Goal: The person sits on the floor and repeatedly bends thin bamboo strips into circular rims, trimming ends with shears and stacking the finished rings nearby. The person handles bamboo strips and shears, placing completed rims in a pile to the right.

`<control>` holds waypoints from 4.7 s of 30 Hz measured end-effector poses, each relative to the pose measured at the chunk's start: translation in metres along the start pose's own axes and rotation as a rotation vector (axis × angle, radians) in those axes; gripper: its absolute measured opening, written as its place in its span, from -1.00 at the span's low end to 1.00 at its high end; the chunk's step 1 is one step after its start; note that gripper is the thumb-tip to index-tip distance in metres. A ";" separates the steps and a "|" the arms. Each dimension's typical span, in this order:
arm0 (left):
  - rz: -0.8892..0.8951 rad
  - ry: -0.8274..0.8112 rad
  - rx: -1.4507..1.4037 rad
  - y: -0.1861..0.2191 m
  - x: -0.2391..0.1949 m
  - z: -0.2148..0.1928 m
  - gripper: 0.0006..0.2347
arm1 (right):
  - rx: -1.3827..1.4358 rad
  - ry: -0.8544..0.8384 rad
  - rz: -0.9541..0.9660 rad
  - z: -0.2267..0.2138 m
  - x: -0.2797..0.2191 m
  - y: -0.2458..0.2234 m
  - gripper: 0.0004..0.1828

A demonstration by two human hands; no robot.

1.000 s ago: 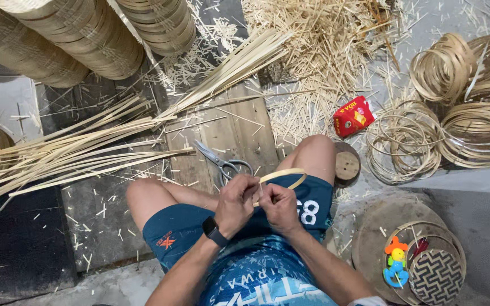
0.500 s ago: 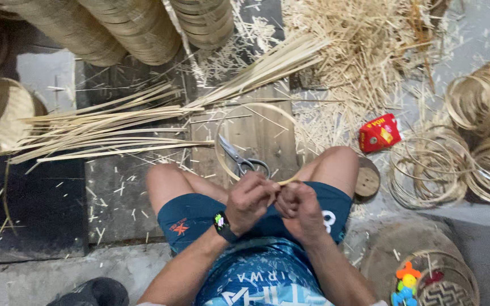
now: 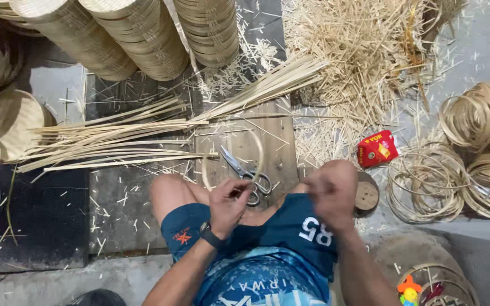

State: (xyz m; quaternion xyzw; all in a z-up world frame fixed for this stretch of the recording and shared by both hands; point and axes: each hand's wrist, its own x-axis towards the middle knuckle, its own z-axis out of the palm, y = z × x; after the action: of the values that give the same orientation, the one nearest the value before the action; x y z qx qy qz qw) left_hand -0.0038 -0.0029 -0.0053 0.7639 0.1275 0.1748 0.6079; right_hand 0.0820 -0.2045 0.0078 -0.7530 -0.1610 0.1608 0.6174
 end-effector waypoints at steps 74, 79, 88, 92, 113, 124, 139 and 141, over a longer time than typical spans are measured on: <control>-1.004 -0.424 -0.643 0.015 0.147 -0.051 -0.67 | 0.475 -0.361 0.499 -0.005 0.136 -0.031 -0.57; -0.875 -0.409 -0.685 0.012 0.146 -0.048 -0.61 | 0.615 -0.390 0.496 -0.003 0.137 -0.029 -0.57; -0.891 -0.460 -0.618 0.024 0.141 -0.052 -0.62 | 0.596 -0.602 0.601 -0.003 0.150 -0.026 -0.57; -0.905 -0.441 -0.619 0.035 0.146 -0.053 -0.61 | 0.622 -0.608 0.554 -0.004 0.157 -0.029 -0.52; -0.519 0.181 0.486 -0.196 -0.028 -0.147 -0.76 | 0.201 -0.073 0.137 -0.041 0.312 0.037 -0.68; -0.827 0.448 0.048 -0.190 -0.047 -0.145 -0.77 | -0.776 -0.068 0.012 0.073 0.343 0.248 -0.66; -0.861 0.518 -0.195 -0.174 -0.042 -0.158 -0.74 | -1.113 -0.274 -0.231 0.049 0.321 0.229 -0.90; -0.868 0.525 -0.190 -0.172 -0.040 -0.156 -0.75 | -0.981 -0.338 -0.161 0.035 0.319 0.228 -0.85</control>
State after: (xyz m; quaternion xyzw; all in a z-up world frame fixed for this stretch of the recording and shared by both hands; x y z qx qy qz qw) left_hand -0.1034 0.1583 -0.1462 0.5125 0.5646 0.1032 0.6387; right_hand 0.3624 -0.0758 -0.2367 -0.9024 -0.3720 0.1378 0.1683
